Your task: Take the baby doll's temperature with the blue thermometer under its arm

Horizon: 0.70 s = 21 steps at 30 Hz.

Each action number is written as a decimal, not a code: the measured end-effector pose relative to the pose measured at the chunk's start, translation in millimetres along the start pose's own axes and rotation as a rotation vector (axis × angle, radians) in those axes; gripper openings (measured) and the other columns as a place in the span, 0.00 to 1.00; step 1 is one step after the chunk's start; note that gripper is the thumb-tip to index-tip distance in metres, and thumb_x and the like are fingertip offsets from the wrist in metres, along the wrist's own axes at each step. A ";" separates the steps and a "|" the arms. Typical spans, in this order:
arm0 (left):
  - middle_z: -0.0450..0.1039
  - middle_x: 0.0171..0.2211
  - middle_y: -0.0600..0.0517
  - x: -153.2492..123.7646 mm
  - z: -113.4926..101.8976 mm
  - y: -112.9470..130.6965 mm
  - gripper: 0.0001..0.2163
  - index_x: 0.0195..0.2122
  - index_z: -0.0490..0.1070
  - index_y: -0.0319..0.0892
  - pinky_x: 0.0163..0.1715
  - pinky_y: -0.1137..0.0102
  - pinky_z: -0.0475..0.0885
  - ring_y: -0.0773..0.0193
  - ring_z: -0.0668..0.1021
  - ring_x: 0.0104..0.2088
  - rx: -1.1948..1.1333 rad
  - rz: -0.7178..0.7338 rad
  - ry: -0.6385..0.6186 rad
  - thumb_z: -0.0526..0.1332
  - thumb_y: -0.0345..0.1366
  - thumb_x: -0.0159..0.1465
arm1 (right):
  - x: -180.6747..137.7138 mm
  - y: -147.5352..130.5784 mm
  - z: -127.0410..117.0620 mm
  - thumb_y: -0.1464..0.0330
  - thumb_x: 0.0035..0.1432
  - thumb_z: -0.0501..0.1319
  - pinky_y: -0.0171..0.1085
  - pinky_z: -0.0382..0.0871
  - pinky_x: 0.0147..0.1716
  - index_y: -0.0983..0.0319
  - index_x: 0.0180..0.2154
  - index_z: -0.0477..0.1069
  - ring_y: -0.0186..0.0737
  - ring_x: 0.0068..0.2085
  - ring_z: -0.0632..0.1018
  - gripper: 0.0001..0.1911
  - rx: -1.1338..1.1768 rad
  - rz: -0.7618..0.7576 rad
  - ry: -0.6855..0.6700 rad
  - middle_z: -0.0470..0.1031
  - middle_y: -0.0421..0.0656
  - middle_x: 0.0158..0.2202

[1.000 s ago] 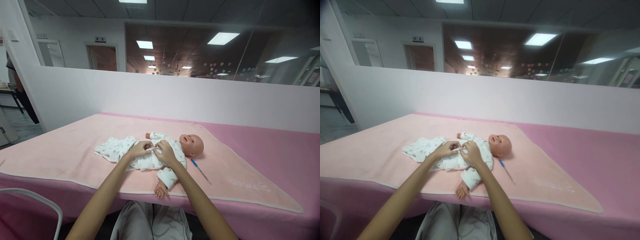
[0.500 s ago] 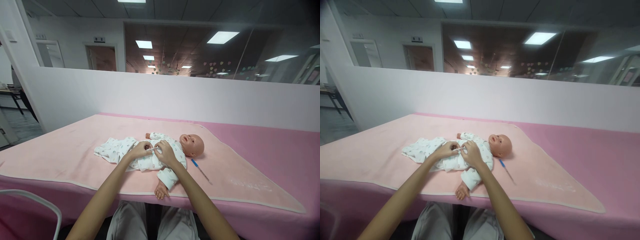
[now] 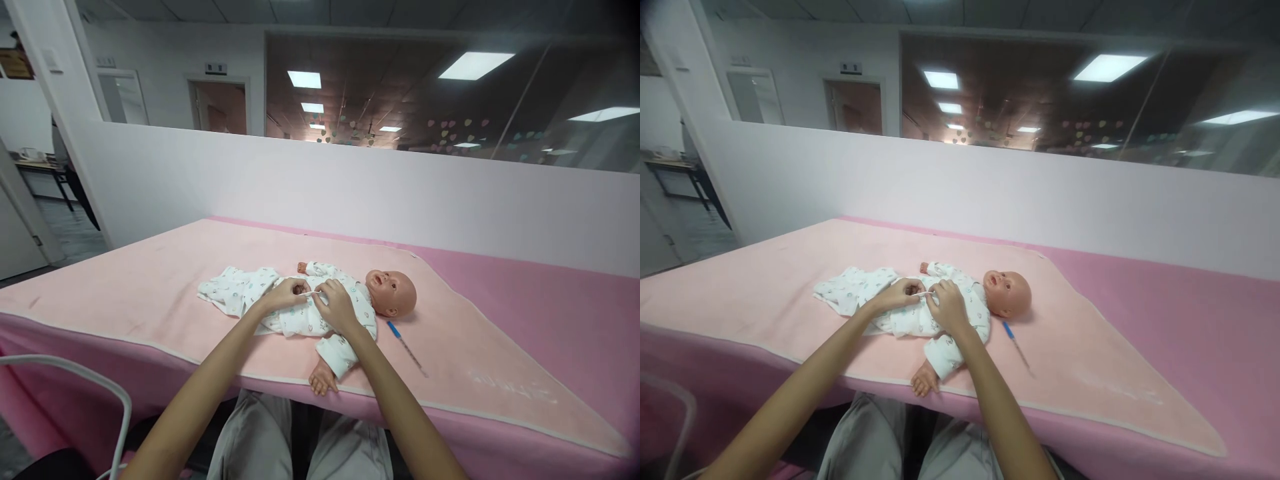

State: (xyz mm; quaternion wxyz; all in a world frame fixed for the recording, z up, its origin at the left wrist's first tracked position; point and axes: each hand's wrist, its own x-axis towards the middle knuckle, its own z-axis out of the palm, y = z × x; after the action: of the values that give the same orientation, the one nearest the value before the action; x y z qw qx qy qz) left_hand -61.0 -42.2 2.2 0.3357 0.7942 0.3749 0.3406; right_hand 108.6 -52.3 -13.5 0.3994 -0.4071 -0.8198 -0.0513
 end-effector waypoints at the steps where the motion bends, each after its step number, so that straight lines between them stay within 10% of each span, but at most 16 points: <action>1: 0.62 0.23 0.55 0.2 -0.2 -0.6 0.06 0.28 0.66 0.38 0.24 0.76 0.57 0.71 0.62 0.24 -0.016 0.000 -0.003 0.54 0.32 0.49 | 0.0 -0.3 -0.4 0.68 0.54 0.53 0.37 0.58 0.36 0.60 0.29 0.65 0.38 0.35 0.65 0.04 0.000 0.003 -0.004 0.66 0.41 0.29; 21: 0.62 0.23 0.56 5.3 -0.4 -6.3 0.06 0.29 0.67 0.37 0.23 0.76 0.55 0.73 0.60 0.23 -0.139 -0.021 -0.010 0.56 0.31 0.50 | -0.4 -2.0 -2.0 0.69 0.56 0.51 0.36 0.57 0.36 0.61 0.29 0.63 0.37 0.34 0.65 0.06 -0.083 -0.019 -0.007 0.66 0.41 0.29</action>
State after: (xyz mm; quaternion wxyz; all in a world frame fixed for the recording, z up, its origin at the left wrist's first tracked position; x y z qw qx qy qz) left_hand -61.1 -34.6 -1.0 0.3953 0.7668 0.3568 0.3583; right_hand 108.5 -54.8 -11.9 0.3790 -0.4154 -0.8223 -0.0878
